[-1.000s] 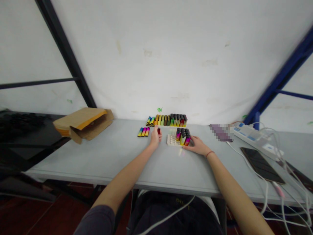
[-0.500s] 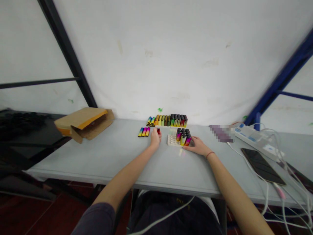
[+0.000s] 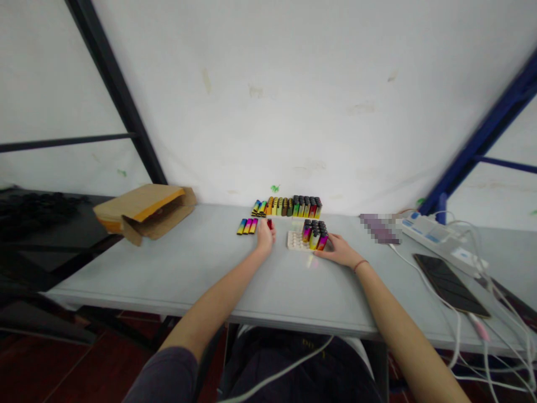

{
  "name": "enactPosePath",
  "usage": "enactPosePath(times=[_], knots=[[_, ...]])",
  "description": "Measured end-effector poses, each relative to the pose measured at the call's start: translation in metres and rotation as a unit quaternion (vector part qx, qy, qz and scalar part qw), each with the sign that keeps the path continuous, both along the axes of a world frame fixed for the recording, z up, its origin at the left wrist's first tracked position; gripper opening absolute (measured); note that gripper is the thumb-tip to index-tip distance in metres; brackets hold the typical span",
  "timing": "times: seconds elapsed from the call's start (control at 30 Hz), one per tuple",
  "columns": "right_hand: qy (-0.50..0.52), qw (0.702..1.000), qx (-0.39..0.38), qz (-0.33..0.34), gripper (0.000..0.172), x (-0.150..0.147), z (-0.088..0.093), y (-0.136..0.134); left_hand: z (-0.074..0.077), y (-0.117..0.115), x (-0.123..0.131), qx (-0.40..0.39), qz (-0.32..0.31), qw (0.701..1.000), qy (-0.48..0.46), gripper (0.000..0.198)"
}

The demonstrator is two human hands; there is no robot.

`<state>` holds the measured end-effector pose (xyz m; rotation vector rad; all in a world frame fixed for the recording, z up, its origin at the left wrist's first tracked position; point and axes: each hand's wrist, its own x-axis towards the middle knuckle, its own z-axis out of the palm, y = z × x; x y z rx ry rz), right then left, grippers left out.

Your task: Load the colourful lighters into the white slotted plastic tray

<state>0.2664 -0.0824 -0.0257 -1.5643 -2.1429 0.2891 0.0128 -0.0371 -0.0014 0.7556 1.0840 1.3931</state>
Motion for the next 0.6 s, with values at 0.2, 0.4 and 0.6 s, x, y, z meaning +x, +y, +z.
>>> enactPosePath(times=[0.2, 0.4, 0.6], knots=[[0.007, 1.0, 0.005, 0.002, 0.071, 0.001, -0.001, 0.0, -0.004, 0.0, 0.003, 0.024, -0.037, 0.999, 0.013, 0.036], [0.0, 1.0, 0.002, 0.012, 0.07, -0.001, 0.001, 0.0, -0.007, -0.017, 0.009, 0.26, -0.081, 0.942, 0.195, 0.018], [0.0, 1.0, 0.007, 0.004, 0.07, 0.0, -0.001, 0.001, -0.005, -0.031, 0.021, 0.395, -0.114, 0.847, 0.338, 0.024]])
